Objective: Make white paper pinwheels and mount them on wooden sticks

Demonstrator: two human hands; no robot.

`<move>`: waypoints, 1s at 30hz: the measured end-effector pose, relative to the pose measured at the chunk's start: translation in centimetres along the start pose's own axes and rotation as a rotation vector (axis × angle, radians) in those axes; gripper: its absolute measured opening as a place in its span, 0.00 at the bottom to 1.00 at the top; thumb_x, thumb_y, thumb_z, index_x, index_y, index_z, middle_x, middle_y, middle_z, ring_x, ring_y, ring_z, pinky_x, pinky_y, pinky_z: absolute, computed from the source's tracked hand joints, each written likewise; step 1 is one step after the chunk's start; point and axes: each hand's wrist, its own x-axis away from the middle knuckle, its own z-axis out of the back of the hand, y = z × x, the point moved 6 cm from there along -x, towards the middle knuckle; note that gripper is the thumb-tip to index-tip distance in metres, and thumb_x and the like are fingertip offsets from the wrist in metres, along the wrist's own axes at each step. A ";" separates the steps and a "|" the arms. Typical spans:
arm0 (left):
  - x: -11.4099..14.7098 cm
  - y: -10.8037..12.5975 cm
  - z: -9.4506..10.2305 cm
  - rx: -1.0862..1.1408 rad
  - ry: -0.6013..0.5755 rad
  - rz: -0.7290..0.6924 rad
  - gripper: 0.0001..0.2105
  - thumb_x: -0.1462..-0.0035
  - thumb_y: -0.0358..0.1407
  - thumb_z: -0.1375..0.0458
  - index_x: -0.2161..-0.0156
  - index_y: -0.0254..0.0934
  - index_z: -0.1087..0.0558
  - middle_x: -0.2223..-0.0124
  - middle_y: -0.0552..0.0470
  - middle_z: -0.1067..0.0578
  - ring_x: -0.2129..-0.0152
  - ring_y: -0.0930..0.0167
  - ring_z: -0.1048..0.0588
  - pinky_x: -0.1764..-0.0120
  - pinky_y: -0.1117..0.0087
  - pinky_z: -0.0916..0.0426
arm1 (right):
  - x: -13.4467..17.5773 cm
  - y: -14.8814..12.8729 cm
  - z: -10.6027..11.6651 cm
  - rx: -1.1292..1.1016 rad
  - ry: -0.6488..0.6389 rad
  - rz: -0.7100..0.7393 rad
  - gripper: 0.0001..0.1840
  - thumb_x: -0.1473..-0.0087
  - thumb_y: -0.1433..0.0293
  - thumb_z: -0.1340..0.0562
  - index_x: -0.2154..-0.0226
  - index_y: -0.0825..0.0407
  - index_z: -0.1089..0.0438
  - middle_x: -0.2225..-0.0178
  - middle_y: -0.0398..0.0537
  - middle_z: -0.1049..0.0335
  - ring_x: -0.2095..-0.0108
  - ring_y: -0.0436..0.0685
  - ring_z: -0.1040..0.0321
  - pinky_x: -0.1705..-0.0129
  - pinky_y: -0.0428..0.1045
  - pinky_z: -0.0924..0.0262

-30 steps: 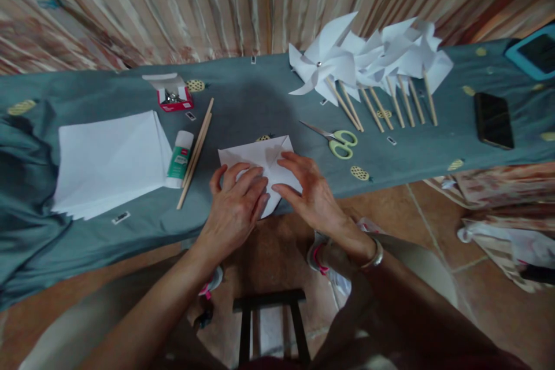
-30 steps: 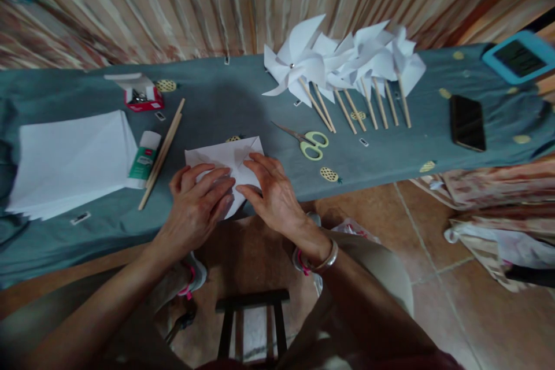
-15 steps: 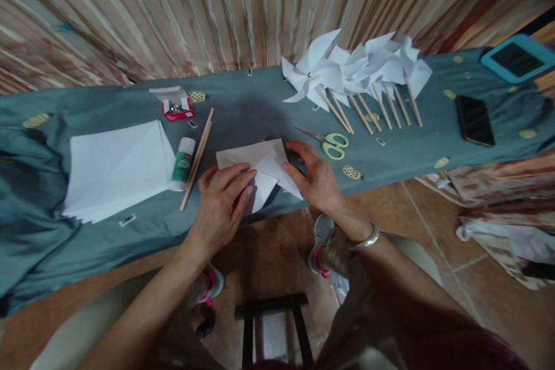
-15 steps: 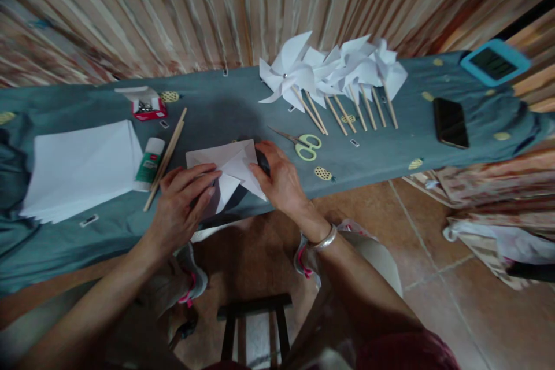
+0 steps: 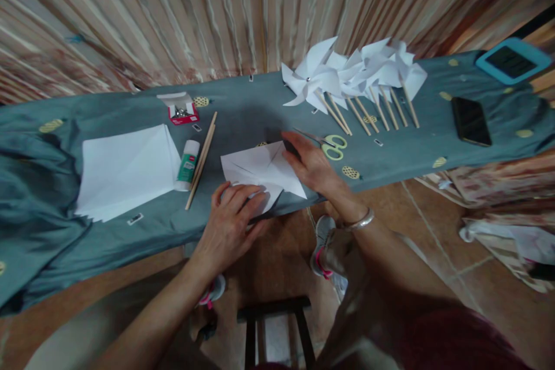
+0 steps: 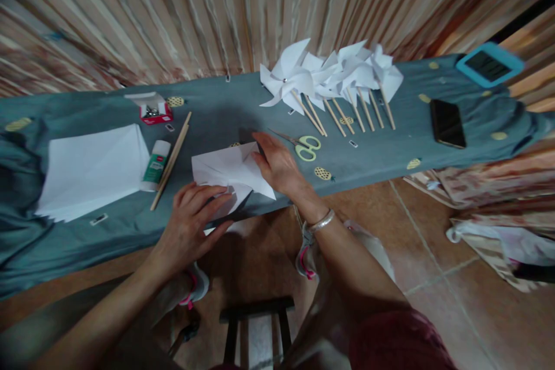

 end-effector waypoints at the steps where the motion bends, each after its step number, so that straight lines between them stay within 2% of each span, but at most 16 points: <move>1: 0.2 0.1 -0.1 -0.016 -0.007 -0.002 0.17 0.43 0.33 0.42 0.48 0.40 0.33 0.49 0.44 0.25 0.52 0.60 0.29 0.45 0.50 0.41 | -0.3 -0.1 -0.5 0.016 -0.040 0.022 0.23 0.40 0.69 0.47 0.44 0.56 0.36 0.43 0.57 0.33 0.42 0.62 0.37 0.39 0.60 0.43; 4: 0.5 0.2 -0.1 -0.047 -0.004 -0.007 0.16 0.43 0.30 0.43 0.49 0.41 0.32 0.50 0.45 0.25 0.53 0.61 0.28 0.44 0.49 0.43 | -1.1 -0.7 -1.7 0.085 -0.129 0.078 0.23 0.39 0.70 0.49 0.43 0.56 0.37 0.44 0.56 0.33 0.42 0.61 0.38 0.39 0.60 0.43; 7: 0.7 0.0 0.1 -0.061 0.018 -0.013 0.12 0.43 0.27 0.44 0.54 0.43 0.28 0.52 0.48 0.23 0.54 0.63 0.27 0.44 0.50 0.43 | -1.6 -1.1 -1.9 0.135 -0.145 0.098 0.21 0.38 0.69 0.49 0.45 0.57 0.35 0.46 0.55 0.30 0.44 0.61 0.35 0.41 0.59 0.42; 13: 0.5 -1.4 0.9 -0.106 0.061 0.006 0.10 0.44 0.26 0.43 0.61 0.43 0.26 0.51 0.49 0.23 0.53 0.63 0.27 0.43 0.46 0.44 | -1.0 -0.4 0.5 0.102 -0.088 -0.042 0.19 0.38 0.65 0.47 0.51 0.55 0.29 0.60 0.53 0.22 0.58 0.62 0.26 0.54 0.55 0.34; 16: -0.4 -2.2 1.1 -0.148 0.073 0.008 0.10 0.46 0.25 0.43 0.63 0.42 0.25 0.50 0.47 0.24 0.52 0.60 0.27 0.43 0.42 0.45 | 0.0 -0.2 1.8 0.043 -0.079 -0.109 0.18 0.38 0.63 0.47 0.55 0.54 0.27 0.66 0.49 0.22 0.64 0.60 0.25 0.61 0.52 0.35; 20: -2.1 -2.9 1.4 -0.211 0.090 0.002 0.10 0.46 0.24 0.43 0.64 0.41 0.25 0.48 0.47 0.24 0.49 0.58 0.29 0.41 0.40 0.48 | 1.6 -0.5 2.8 -0.031 -0.120 -0.112 0.17 0.37 0.61 0.47 0.63 0.51 0.25 0.73 0.44 0.24 0.71 0.55 0.27 0.66 0.49 0.37; 23: -3.0 -3.4 1.5 -0.248 0.088 0.011 0.09 0.45 0.25 0.43 0.63 0.41 0.25 0.46 0.49 0.26 0.45 0.59 0.32 0.39 0.40 0.50 | 2.7 -0.4 3.6 -0.034 -0.114 -0.116 0.18 0.37 0.61 0.47 0.67 0.50 0.25 0.72 0.45 0.24 0.70 0.55 0.27 0.65 0.49 0.37; 26: -3.1 -4.3 1.5 -0.262 0.094 0.052 0.09 0.44 0.25 0.43 0.62 0.41 0.25 0.43 0.50 0.28 0.42 0.58 0.35 0.39 0.39 0.52 | 3.6 -0.2 4.6 0.013 -0.019 -0.117 0.15 0.38 0.63 0.44 0.61 0.51 0.25 0.67 0.48 0.22 0.65 0.59 0.25 0.59 0.52 0.34; 28: -2.8 -4.6 1.5 -0.266 0.096 0.066 0.11 0.45 0.24 0.44 0.60 0.41 0.26 0.41 0.51 0.30 0.41 0.58 0.37 0.39 0.39 0.52 | 4.2 -0.8 4.7 0.054 0.033 -0.052 0.14 0.40 0.64 0.42 0.57 0.53 0.26 0.61 0.52 0.22 0.58 0.61 0.26 0.52 0.56 0.34; 30: -2.2 -4.6 1.6 -0.267 0.113 0.077 0.14 0.46 0.25 0.44 0.55 0.42 0.28 0.40 0.49 0.31 0.40 0.57 0.37 0.39 0.39 0.52 | 4.8 -1.7 4.1 0.081 0.023 0.040 0.16 0.40 0.64 0.42 0.54 0.55 0.28 0.55 0.56 0.25 0.51 0.63 0.30 0.47 0.59 0.36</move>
